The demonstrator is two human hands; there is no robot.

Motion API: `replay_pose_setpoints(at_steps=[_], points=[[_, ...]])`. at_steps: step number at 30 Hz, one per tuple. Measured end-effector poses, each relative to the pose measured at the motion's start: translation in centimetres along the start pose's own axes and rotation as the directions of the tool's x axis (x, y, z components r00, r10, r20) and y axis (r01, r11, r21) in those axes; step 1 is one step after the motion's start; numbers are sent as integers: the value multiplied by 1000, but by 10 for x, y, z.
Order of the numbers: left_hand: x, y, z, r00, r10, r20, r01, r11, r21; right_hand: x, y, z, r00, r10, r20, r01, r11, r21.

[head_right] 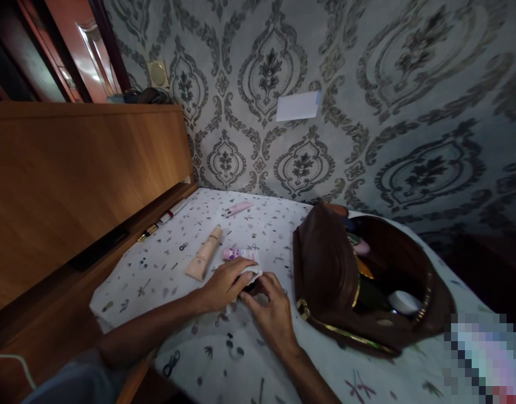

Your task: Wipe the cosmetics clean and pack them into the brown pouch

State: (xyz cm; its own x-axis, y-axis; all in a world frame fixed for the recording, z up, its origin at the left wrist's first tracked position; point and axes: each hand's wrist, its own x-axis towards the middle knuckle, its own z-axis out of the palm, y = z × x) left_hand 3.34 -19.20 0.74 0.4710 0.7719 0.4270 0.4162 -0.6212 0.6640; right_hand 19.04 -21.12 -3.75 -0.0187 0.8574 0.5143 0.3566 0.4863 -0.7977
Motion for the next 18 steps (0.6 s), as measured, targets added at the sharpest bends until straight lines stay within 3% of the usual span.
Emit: replay_pose_setpoints(at_steps=[3, 10, 18], points=[[1, -2, -1, 999, -41, -5, 41, 997, -63, -1, 3, 2, 1000, -3, 14, 2, 999, 41], [6, -9, -3, 981, -194, -6, 184, 937, -298, -4, -3, 6, 997, 77, 26, -81, 949, 305], [4, -13, 5, 931, -358, 76, 348, 801, -487, 0, -5, 0, 981, 175, -83, -152, 962, 227]])
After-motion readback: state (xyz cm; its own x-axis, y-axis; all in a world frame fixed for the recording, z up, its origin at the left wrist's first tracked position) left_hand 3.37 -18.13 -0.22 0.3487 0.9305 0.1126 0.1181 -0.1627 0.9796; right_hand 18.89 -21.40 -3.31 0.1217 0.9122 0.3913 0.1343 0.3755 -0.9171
